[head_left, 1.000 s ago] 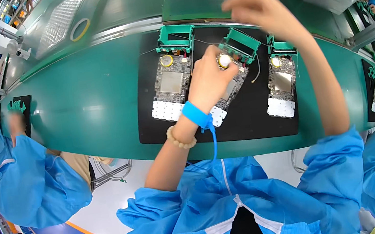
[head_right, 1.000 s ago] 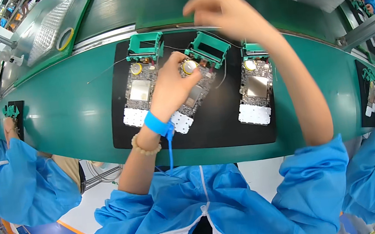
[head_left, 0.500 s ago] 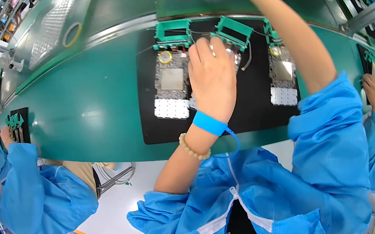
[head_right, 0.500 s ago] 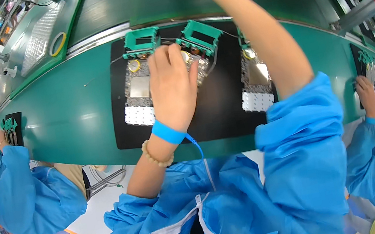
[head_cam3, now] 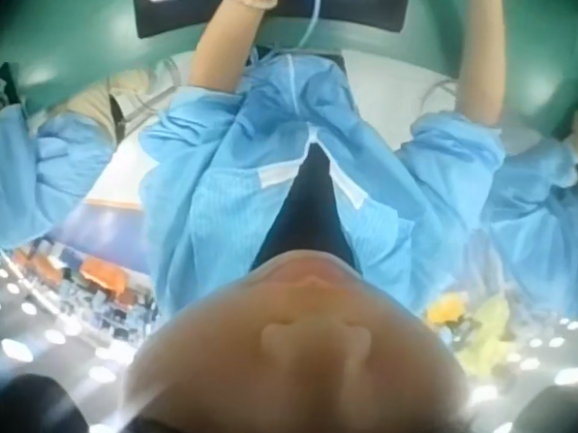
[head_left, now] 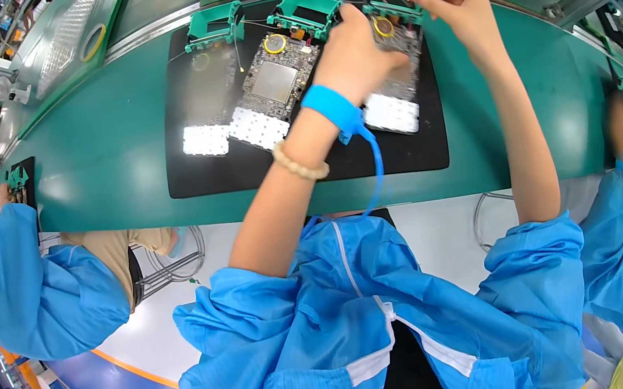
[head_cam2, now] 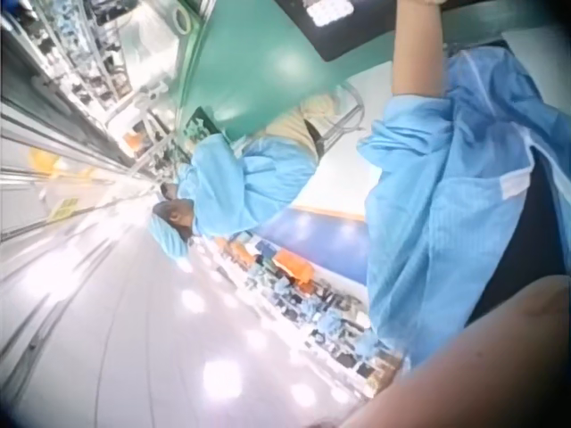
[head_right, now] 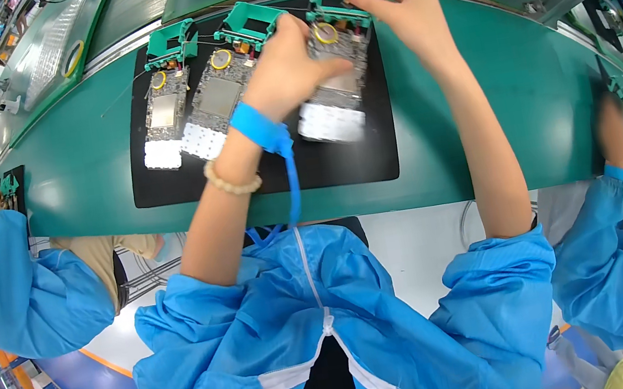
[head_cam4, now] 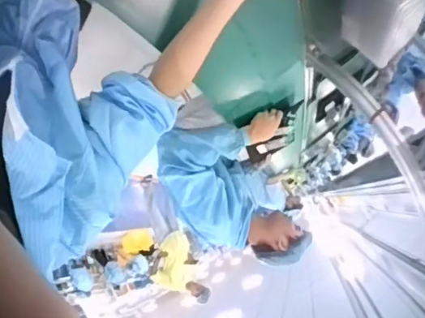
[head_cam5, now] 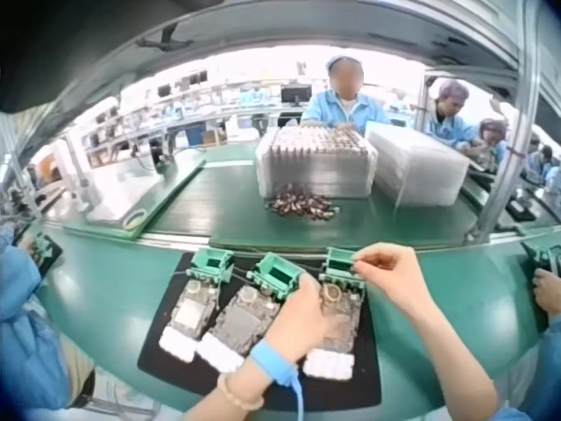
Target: Assembling internal components, including batteries and circuit boards, into small electronic devices at a factory workstation.
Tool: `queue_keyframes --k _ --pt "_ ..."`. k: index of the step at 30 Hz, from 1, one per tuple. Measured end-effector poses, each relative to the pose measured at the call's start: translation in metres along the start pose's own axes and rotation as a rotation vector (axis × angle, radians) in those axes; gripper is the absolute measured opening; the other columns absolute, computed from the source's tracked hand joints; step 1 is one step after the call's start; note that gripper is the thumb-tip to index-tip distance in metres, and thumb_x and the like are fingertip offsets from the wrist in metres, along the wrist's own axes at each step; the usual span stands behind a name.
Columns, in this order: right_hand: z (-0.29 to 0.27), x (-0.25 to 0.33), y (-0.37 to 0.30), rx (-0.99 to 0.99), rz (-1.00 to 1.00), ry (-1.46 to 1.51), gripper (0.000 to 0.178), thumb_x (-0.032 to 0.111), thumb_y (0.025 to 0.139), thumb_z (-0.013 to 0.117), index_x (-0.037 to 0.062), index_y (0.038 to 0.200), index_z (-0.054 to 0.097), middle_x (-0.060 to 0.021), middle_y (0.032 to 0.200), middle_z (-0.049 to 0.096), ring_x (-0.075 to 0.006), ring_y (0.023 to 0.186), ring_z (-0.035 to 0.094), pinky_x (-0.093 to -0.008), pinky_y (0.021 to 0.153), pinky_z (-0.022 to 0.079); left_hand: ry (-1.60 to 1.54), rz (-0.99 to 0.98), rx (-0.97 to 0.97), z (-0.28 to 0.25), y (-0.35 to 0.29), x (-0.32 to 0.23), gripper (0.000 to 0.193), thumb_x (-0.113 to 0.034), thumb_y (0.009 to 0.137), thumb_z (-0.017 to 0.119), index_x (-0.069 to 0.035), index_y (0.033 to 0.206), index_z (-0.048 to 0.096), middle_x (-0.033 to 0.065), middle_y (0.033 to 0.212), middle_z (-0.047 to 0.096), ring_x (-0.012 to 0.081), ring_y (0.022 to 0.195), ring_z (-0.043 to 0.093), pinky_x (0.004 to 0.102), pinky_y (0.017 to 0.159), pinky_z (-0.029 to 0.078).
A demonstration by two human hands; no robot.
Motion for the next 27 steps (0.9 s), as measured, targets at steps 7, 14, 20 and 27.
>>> queue_keyframes --k 7,14,20,27 --pt "0.019 -0.007 -0.008 -0.034 -0.088 0.012 0.016 0.012 0.078 0.066 0.005 0.092 0.068 -0.0044 0.082 0.068 -0.0109 0.079 0.063 -0.0258 0.072 0.045 -0.299 -0.013 -0.05 -0.001 0.022 0.028 0.057 -0.031 0.067 0.074 0.008 0.102 0.053 0.0192 0.098 0.06 0.0258 0.089 0.061 0.0333 0.078 0.047" --pt "0.018 -0.006 -0.008 -0.036 -0.11 -0.033 0.014 0.008 0.082 0.064 0.002 0.094 0.067 -0.0018 0.083 0.067 -0.0063 0.079 0.061 -0.0212 0.073 0.045 -0.246 0.082 -0.159 -0.001 0.017 0.02 0.042 -0.024 0.071 0.07 0.005 0.096 0.053 0.0176 0.088 0.062 0.0283 0.082 0.061 0.0349 0.073 0.048" --pt "0.017 -0.007 -0.008 -0.044 -0.086 -0.037 0.014 0.009 0.082 0.064 0.0021 0.095 0.067 -0.0019 0.083 0.067 -0.0065 0.08 0.061 -0.0212 0.073 0.045 -0.198 0.148 -0.201 -0.001 0.016 0.018 0.035 -0.02 0.078 0.07 0.002 0.099 0.052 0.0045 0.072 0.062 0.0056 0.057 0.054 0.0206 0.047 0.04" --pt "0.02 -0.009 -0.009 -0.041 -0.002 -0.019 0.016 0.011 0.082 0.065 0.003 0.095 0.068 -0.0014 0.083 0.067 -0.006 0.079 0.06 -0.0207 0.072 0.043 -0.146 0.165 -0.233 -0.004 0.015 0.019 0.036 -0.021 0.078 0.07 0.002 0.099 0.052 0.0051 0.073 0.062 0.0064 0.058 0.054 0.021 0.05 0.041"
Point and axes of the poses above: each hand's wrist, its own y-axis towards the middle knuckle, its own z-axis out of the palm, x = y × z, the point moved 5 cm from there along y, towards the middle knuckle
